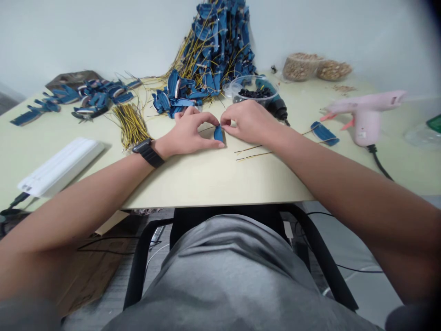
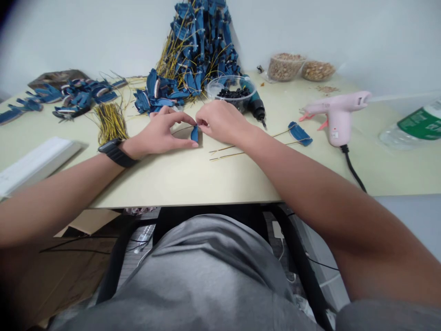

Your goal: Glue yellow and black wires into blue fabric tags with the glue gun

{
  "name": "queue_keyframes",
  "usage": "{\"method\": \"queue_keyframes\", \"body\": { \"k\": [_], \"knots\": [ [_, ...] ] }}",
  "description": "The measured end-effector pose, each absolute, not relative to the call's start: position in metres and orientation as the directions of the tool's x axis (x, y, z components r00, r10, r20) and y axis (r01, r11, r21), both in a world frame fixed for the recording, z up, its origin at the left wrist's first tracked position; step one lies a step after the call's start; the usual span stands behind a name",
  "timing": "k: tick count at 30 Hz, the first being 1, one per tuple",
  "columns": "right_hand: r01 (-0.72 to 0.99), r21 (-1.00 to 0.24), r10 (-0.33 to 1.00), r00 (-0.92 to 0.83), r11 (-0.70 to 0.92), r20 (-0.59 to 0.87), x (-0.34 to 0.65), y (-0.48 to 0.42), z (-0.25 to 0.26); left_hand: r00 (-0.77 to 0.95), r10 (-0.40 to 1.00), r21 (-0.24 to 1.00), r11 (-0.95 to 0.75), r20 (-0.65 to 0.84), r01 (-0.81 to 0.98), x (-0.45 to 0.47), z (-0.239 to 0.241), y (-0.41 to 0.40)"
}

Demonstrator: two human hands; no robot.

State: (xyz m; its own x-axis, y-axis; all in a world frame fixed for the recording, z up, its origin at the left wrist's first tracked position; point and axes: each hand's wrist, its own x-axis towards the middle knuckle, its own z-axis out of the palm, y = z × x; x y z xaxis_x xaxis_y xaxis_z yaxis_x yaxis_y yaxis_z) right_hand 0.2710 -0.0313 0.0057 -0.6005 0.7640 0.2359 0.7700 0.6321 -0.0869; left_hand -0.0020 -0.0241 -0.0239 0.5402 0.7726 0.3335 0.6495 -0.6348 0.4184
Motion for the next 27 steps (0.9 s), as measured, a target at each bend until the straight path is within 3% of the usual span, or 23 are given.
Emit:
{"method": "queue_keyframes", "body": {
  "k": [12,27],
  "knots": [
    [0.754,-0.092,0.749,-0.617,0.650,0.241,0.272,-0.029,0.003,0.614,0.679,0.344,-0.734,0.403,0.585,-0.005,-0.029,-0.015],
    [0.749,-0.072,0.740,-0.627,0.658,0.242,0.271,-0.028,0.002,0.635,0.673,0.364,-0.740,0.380,0.566,-0.010,-0.030,-0.008]
  ]
}}
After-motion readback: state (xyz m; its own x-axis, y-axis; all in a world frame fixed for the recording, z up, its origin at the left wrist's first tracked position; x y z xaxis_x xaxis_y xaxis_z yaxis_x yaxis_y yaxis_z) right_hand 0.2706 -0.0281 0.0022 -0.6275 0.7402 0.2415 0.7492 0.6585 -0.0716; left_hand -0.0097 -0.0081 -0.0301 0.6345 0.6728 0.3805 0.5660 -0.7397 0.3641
